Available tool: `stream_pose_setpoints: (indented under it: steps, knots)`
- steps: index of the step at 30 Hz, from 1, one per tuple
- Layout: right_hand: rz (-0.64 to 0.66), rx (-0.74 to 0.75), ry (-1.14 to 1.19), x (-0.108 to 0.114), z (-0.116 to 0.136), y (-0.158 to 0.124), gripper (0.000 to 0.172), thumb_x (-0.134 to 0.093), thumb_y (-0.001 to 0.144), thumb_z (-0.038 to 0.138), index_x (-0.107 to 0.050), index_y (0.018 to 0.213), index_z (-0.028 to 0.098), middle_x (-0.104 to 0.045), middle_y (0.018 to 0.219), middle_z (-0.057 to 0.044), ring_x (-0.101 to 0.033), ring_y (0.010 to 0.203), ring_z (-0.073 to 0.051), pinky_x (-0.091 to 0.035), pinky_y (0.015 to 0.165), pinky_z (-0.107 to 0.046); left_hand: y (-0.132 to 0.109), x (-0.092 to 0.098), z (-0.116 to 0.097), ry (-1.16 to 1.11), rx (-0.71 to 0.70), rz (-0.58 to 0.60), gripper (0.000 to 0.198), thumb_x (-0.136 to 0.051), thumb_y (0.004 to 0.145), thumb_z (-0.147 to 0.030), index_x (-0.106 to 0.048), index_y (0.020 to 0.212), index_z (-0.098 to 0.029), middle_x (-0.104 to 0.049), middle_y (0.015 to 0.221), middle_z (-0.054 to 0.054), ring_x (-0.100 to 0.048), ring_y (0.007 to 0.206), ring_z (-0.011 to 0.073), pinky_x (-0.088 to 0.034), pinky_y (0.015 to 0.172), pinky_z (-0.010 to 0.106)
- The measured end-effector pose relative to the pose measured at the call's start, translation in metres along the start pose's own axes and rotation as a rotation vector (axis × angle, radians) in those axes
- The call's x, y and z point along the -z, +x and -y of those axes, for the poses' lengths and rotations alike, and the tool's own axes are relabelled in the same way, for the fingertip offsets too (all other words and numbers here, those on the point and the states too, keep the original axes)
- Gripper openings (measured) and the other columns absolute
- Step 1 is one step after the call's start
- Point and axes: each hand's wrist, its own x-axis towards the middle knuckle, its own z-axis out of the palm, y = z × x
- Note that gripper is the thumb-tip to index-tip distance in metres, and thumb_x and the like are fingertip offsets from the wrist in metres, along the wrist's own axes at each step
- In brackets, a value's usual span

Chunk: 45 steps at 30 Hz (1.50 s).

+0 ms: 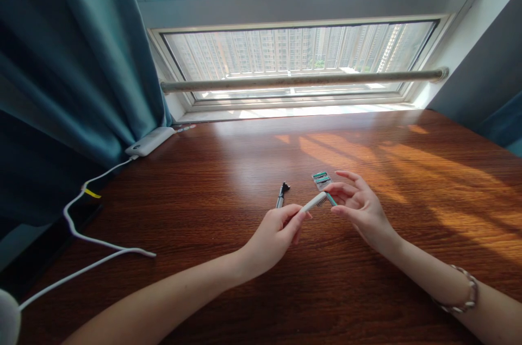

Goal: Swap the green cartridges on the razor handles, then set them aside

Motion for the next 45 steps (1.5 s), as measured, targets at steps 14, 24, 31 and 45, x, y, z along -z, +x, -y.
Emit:
stream_pose_setpoints:
  steps: [14,24,31,45]
  knots:
    - [0.022,-0.001,-0.039,-0.0035,0.0030,-0.0016,0.059,-0.075,0.059,0.023,-0.043,0.109,0.026,-0.064,0.087,-0.002,-0.060,0.089,-0.018,-0.047,0.084,-0.037,0.0017,0.0013,0.0034,0.140,-0.031,-0.047,0.037,-0.033,0.087,-0.040,-0.060,0.090,-0.015,-0.044,0.054,-0.004,-0.042,0.052,0.0101,-0.031,0.053,0.022]
    - [-0.002,0.016,-0.043,-0.0011,0.0019,-0.0010,0.055,-0.073,0.062,0.024,-0.044,0.109,0.025,-0.063,0.091,-0.004,-0.058,0.092,-0.019,-0.042,0.090,-0.039,-0.0008,0.0008,0.0016,0.143,-0.033,-0.050,0.037,-0.033,0.087,-0.041,-0.059,0.091,-0.015,-0.046,0.055,-0.003,-0.042,0.053,0.0101,-0.031,0.052,0.021]
    - [0.042,0.022,-0.072,-0.0010,-0.0011,-0.0007,0.060,-0.075,0.059,0.023,-0.043,0.110,0.027,-0.060,0.091,-0.003,-0.058,0.090,-0.018,-0.046,0.086,-0.037,-0.0042,-0.0021,-0.0033,0.097,-0.066,0.001,0.035,-0.035,0.086,-0.040,-0.058,0.092,-0.014,-0.045,0.056,-0.003,-0.040,0.052,0.0093,-0.030,0.050,0.021]
    - [-0.001,0.068,-0.112,-0.0008,0.0023,-0.0010,0.058,-0.074,0.061,0.022,-0.043,0.110,0.026,-0.058,0.095,-0.004,-0.056,0.094,-0.018,-0.044,0.091,-0.036,-0.0023,-0.0031,0.0015,0.101,-0.049,-0.059,0.035,-0.036,0.086,-0.041,-0.059,0.090,-0.014,-0.045,0.053,-0.003,-0.041,0.051,0.0089,-0.031,0.051,0.021]
